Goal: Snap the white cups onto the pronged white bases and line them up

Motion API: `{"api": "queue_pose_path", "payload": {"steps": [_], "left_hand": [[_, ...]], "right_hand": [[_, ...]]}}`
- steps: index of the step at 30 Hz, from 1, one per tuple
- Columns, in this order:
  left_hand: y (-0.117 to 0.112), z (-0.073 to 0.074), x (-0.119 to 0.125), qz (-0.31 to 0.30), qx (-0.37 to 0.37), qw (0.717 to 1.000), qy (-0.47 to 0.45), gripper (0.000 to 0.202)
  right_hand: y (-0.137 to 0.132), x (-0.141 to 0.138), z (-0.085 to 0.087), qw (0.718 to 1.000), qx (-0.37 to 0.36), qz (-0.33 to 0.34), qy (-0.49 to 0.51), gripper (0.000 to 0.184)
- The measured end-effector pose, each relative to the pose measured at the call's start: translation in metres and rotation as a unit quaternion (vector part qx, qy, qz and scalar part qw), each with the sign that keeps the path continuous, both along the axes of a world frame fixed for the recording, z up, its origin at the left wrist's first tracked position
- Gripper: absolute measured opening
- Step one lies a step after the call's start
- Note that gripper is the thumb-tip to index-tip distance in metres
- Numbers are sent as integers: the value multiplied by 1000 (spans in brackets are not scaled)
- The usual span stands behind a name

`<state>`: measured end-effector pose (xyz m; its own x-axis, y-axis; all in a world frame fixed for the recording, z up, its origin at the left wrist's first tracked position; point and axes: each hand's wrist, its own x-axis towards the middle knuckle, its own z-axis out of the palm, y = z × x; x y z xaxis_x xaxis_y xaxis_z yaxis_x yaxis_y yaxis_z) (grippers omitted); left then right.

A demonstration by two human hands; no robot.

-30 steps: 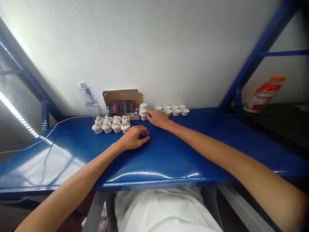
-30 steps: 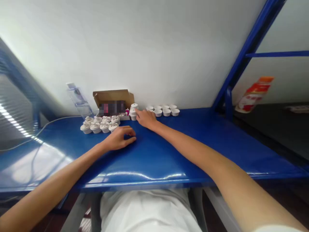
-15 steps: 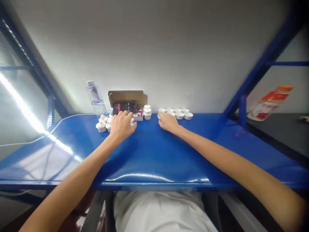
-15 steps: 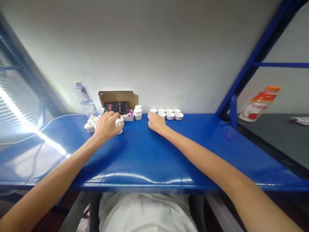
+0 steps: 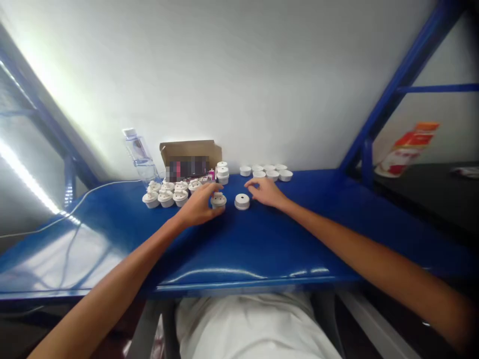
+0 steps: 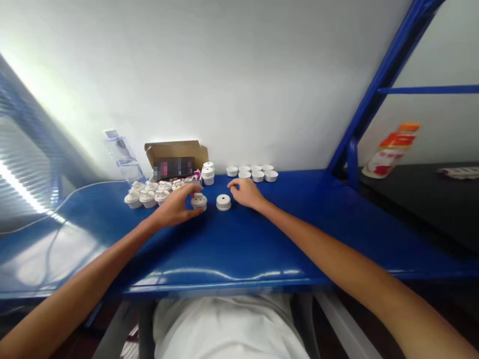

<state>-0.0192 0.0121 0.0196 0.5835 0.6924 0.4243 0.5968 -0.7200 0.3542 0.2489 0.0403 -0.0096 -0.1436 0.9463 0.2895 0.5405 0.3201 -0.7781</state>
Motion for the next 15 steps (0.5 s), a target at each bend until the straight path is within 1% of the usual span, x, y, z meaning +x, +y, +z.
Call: {"api": "queue_pose_path", "payload": {"steps": [1,2,4,5,6,7,10,11,12,13,15], "left_hand": [[2,-3,0,9,-1,1000,-1,51],[4,-7,-1,19,-7,1000,-4,53],[8,-14,-2,30,-38,999,-17,53],[9,-18,-2,29,-60,997,-30,52],[10,-20,-2,25,-83,995,-45,51],[10,-22,-2,19,-103,992,-63,52],[5,-23,4,-8,-145,985,-89,59],[3,-22,6,-18,-153,984,-89,62],[0,-22,8,-25,-156,983,-89,63],[-2,-22,11,-29,-156,983,-91,63],[-6,-23,15,-31,-158,981,-103,61]], "right_hand": [[-2,0,1,999,31,12,-11,20],[-5,-1,3,998,47,36,-23,23],[-14,-6,6,992,59,98,-61,31],[-19,-10,8,988,65,117,-78,35],[-24,-14,10,987,73,121,-82,37],[-30,-19,12,988,86,111,-66,39],[-43,-34,17,987,143,51,53,40],[-47,-38,19,983,161,46,77,39],[-50,-41,21,981,172,57,77,36],[-53,-44,22,980,174,81,57,33],[-58,-46,23,978,157,134,-1,29]]}}
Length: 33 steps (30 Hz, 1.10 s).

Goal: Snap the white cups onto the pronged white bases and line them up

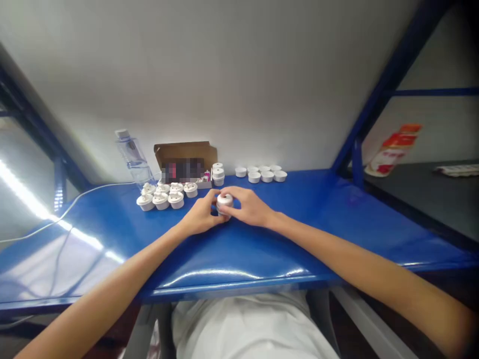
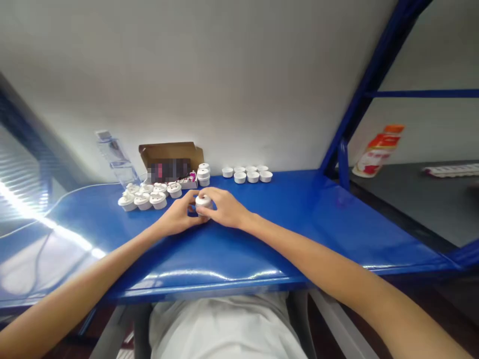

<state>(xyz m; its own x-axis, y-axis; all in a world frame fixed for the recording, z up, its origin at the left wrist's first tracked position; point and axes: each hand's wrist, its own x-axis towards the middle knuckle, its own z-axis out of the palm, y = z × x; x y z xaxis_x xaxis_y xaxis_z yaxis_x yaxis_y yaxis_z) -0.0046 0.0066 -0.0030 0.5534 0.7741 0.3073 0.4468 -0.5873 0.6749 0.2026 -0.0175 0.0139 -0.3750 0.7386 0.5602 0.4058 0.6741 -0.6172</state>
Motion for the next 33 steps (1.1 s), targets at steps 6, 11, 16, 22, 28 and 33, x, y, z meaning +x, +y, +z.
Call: {"api": "queue_pose_path", "payload": {"steps": [6,11,16,22,28,33], "left_hand": [[1,2,2,12,-59,994,-91,59],[2,17,0,25,-139,969,-203,48],[1,25,-4,-4,-247,937,-248,39],[3,22,-6,-8,-223,948,-225,40],[2,21,-5,-22,-172,955,-240,48],[2,21,-6,-30,-150,961,-229,44]], "right_hand": [[7,6,-8,996,-81,16,41,29],[20,14,-14,978,-139,38,152,41],[11,13,-8,980,-110,70,153,42],[6,8,-10,979,-132,17,152,37],[14,6,-13,935,-260,18,239,45],[11,6,-8,937,-264,2,227,45]]}}
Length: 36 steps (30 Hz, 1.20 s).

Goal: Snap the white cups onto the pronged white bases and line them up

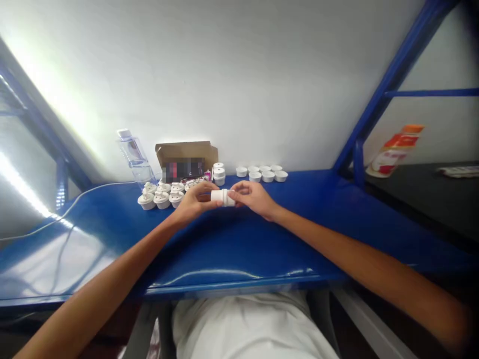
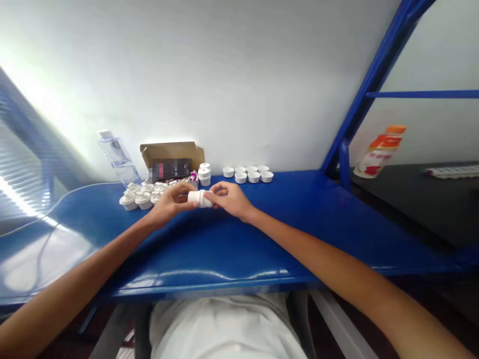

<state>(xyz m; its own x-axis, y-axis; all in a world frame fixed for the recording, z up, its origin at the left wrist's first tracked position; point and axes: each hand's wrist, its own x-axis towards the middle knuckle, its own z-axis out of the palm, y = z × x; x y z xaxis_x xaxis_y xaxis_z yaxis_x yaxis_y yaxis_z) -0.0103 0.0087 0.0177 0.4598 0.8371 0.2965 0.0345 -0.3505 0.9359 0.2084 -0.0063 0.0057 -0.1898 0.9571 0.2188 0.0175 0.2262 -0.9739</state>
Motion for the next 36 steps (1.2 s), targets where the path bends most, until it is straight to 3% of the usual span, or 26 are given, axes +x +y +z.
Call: {"api": "queue_pose_path", "payload": {"steps": [3,6,10,12,17,21,24,27,31,36], "left_hand": [[-1,0,1,-24,59,998,2,46],[-2,1,4,-8,53,999,8,44],[-4,0,6,32,-22,999,-10,38],[-5,0,7,29,-29,999,-11,39],[-4,0,8,25,3,1000,-18,43],[-3,-1,8,27,-41,998,-30,40],[-3,0,7,20,-41,998,-42,42],[-3,3,6,17,-77,995,-56,39],[-4,8,3,24,-75,996,-48,42],[-5,13,2,37,-93,994,-41,39]], "right_hand": [[-2,1,2,990,-130,42,18,48],[-4,0,4,983,-171,73,4,57],[-7,-2,4,997,-54,55,-18,37],[-6,-3,1,999,-17,32,-14,36],[0,1,-3,994,-95,48,5,41],[2,4,1,999,-39,30,3,56],[3,6,3,998,-35,34,-39,47],[5,8,4,998,9,52,-40,54],[6,10,3,994,-31,83,-65,46],[6,9,1,994,-24,96,-36,55]]}}
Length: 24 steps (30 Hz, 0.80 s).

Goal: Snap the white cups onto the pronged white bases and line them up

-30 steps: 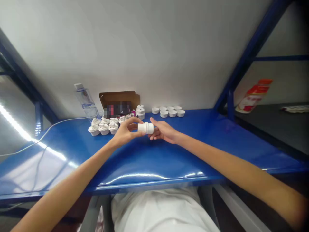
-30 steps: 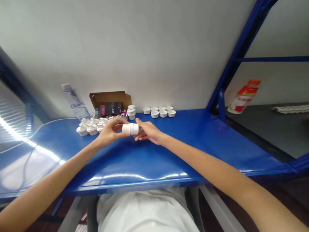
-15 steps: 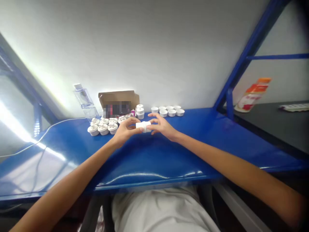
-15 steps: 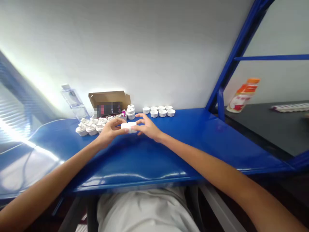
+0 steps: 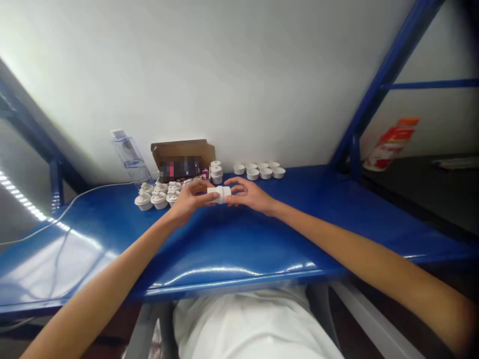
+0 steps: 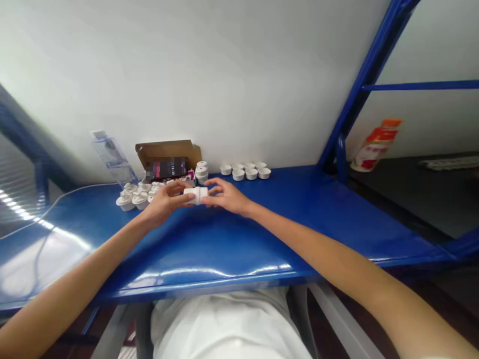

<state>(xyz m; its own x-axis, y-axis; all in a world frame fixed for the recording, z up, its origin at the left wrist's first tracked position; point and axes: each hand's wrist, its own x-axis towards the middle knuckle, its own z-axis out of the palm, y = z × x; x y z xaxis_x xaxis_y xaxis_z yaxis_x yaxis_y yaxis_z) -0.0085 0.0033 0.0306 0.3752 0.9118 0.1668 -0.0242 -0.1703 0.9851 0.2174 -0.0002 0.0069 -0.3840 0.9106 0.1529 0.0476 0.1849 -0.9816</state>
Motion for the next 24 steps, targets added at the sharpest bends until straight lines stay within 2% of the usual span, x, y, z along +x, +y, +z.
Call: {"api": "queue_pose_path", "payload": {"steps": [2,5,7,11,14,16,19,21,24], "left_hand": [[0,1,0,2,11,1000,5,39],[0,1,0,-2,8,1000,8,38],[1,-1,1,-3,5,1000,18,37],[4,-7,1,14,75,996,53,40],[5,-13,1,16,133,986,100,38],[5,-17,1,0,196,966,171,32],[3,-21,2,-38,297,908,294,26],[3,-23,1,-52,330,882,332,23],[4,-24,1,-63,345,871,345,21]], "right_hand": [[0,0,0,1000,-18,11,1,49],[-1,0,0,1000,18,-8,16,54],[0,1,-1,999,26,-13,18,50],[0,0,-3,1000,-6,3,-2,42],[-1,-2,-3,996,63,-35,-43,36],[-2,-2,-3,977,160,-98,-102,32],[0,1,-6,921,285,-180,-197,40],[5,5,-10,897,314,-198,-241,37],[18,11,-12,874,327,-210,-294,24]]}}
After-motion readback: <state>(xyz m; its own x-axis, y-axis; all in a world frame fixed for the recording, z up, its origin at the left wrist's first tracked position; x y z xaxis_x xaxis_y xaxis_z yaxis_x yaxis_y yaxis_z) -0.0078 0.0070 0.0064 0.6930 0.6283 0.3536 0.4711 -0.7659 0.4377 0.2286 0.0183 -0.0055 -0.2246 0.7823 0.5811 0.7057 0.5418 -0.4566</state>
